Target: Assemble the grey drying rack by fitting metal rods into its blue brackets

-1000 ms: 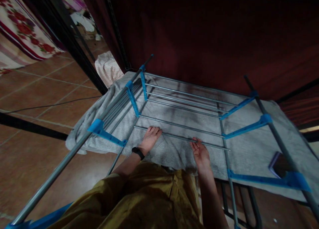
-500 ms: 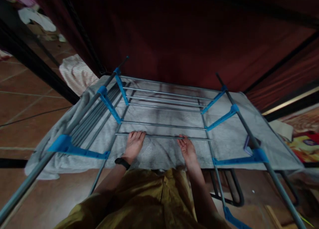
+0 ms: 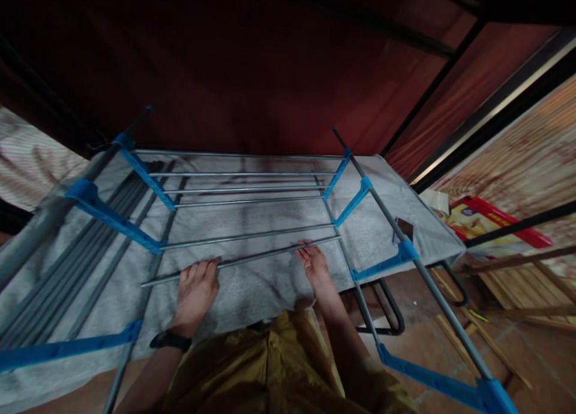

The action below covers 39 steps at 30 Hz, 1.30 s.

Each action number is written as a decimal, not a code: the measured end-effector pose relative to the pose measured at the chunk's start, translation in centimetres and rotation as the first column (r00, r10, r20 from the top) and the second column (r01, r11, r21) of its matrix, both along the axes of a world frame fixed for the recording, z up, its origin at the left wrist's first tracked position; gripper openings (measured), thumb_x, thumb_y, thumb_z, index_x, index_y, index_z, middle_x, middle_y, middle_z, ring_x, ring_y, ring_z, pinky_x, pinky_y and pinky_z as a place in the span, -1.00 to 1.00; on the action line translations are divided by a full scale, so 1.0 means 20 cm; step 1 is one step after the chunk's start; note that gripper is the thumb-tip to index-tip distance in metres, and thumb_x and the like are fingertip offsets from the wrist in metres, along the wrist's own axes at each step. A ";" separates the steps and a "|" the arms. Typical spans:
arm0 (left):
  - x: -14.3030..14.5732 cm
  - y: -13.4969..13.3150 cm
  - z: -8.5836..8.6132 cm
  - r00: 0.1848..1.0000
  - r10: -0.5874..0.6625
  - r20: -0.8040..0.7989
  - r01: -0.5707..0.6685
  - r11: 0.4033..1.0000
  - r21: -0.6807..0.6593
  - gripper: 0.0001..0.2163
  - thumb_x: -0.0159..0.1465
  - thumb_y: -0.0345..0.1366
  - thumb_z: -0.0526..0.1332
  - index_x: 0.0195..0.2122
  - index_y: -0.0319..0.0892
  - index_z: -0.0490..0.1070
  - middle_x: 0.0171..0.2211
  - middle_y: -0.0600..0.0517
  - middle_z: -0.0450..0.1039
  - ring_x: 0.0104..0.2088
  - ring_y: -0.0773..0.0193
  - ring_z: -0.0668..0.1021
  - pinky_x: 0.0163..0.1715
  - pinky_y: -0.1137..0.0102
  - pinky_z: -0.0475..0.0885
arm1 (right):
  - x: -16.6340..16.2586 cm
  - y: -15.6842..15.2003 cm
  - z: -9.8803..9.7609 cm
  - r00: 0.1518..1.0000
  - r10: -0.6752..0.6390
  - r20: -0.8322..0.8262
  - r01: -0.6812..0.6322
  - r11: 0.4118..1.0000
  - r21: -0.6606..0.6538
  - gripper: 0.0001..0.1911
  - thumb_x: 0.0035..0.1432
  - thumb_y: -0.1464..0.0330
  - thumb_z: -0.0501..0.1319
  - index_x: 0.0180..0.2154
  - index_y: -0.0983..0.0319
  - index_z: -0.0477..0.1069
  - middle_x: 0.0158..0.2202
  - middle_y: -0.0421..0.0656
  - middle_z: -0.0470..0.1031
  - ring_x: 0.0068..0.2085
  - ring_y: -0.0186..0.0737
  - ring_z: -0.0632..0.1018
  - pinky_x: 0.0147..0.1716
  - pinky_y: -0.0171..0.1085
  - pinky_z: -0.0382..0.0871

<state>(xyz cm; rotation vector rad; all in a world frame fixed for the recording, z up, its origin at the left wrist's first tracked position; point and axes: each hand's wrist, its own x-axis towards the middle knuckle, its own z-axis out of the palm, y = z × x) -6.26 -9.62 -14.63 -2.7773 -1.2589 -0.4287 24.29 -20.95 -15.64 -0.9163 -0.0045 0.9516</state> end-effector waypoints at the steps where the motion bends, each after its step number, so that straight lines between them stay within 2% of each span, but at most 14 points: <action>1: 0.00 0.00 0.00 1.000 -0.003 0.011 0.003 1.000 0.000 -0.60 0.30 -0.44 0.00 0.10 -0.25 0.45 -0.16 -0.16 0.54 -0.10 -0.06 0.50 -0.07 0.11 0.29 | 0.00 0.00 0.00 1.000 -0.004 -0.004 0.004 1.000 0.000 -0.87 0.05 0.44 0.35 -0.36 0.15 0.43 -0.30 -0.20 0.66 -0.25 -0.25 0.66 -0.10 -0.23 0.59; 9: -0.01 0.02 -0.03 0.996 -0.019 0.092 0.019 1.000 0.002 -0.66 0.39 -0.33 -0.02 0.05 -0.20 0.48 -0.21 -0.15 0.55 -0.13 -0.03 0.51 -0.07 0.13 0.27 | 0.00 0.00 -0.02 1.000 -0.004 -0.022 0.004 1.000 0.003 -0.82 0.08 0.43 0.39 -0.40 0.15 0.38 -0.31 -0.19 0.66 -0.30 -0.28 0.66 -0.19 -0.28 0.61; 14: -0.01 0.02 -0.02 0.994 -0.035 0.106 0.036 0.999 -0.001 -0.66 0.40 -0.32 -0.03 0.01 -0.18 0.50 -0.21 -0.14 0.55 -0.15 -0.02 0.51 -0.06 0.13 0.28 | 0.00 0.00 -0.03 1.000 0.015 -0.016 -0.015 1.000 0.004 -0.79 0.08 0.39 0.40 -0.41 0.14 0.37 -0.30 -0.19 0.66 -0.30 -0.27 0.66 -0.18 -0.26 0.61; 20: -0.01 0.02 -0.03 0.992 -0.049 0.119 0.045 0.998 0.031 -0.68 0.41 -0.32 -0.02 0.02 -0.19 0.49 -0.19 -0.15 0.56 -0.12 -0.01 0.52 0.00 0.12 0.28 | 0.00 -0.02 -0.03 0.999 0.046 -0.007 -0.046 0.999 -0.003 -0.87 0.13 0.34 0.34 -0.41 0.14 0.40 -0.28 -0.18 0.67 -0.26 -0.25 0.66 -0.10 -0.22 0.59; 26: -0.01 0.03 -0.03 0.985 -0.060 0.163 0.061 0.998 -0.003 -0.66 0.37 -0.36 0.00 0.03 -0.14 0.52 -0.09 -0.14 0.58 -0.07 0.02 0.53 0.04 0.11 0.28 | 0.00 -0.02 -0.03 0.998 0.063 0.008 -0.062 0.998 -0.023 -0.89 0.10 0.41 0.33 -0.38 0.12 0.42 -0.31 -0.21 0.67 -0.27 -0.22 0.67 -0.14 -0.20 0.61; 39: -0.01 0.04 -0.03 0.988 -0.074 0.133 0.072 0.997 0.018 -0.68 0.41 -0.32 -0.01 0.04 -0.14 0.49 -0.13 -0.12 0.58 -0.10 0.02 0.53 0.01 0.15 0.28 | -0.01 -0.01 -0.03 0.999 0.034 -0.022 -0.035 0.999 -0.039 -0.89 0.12 0.40 0.34 -0.38 0.16 0.42 -0.34 -0.17 0.67 -0.32 -0.23 0.66 -0.18 -0.21 0.62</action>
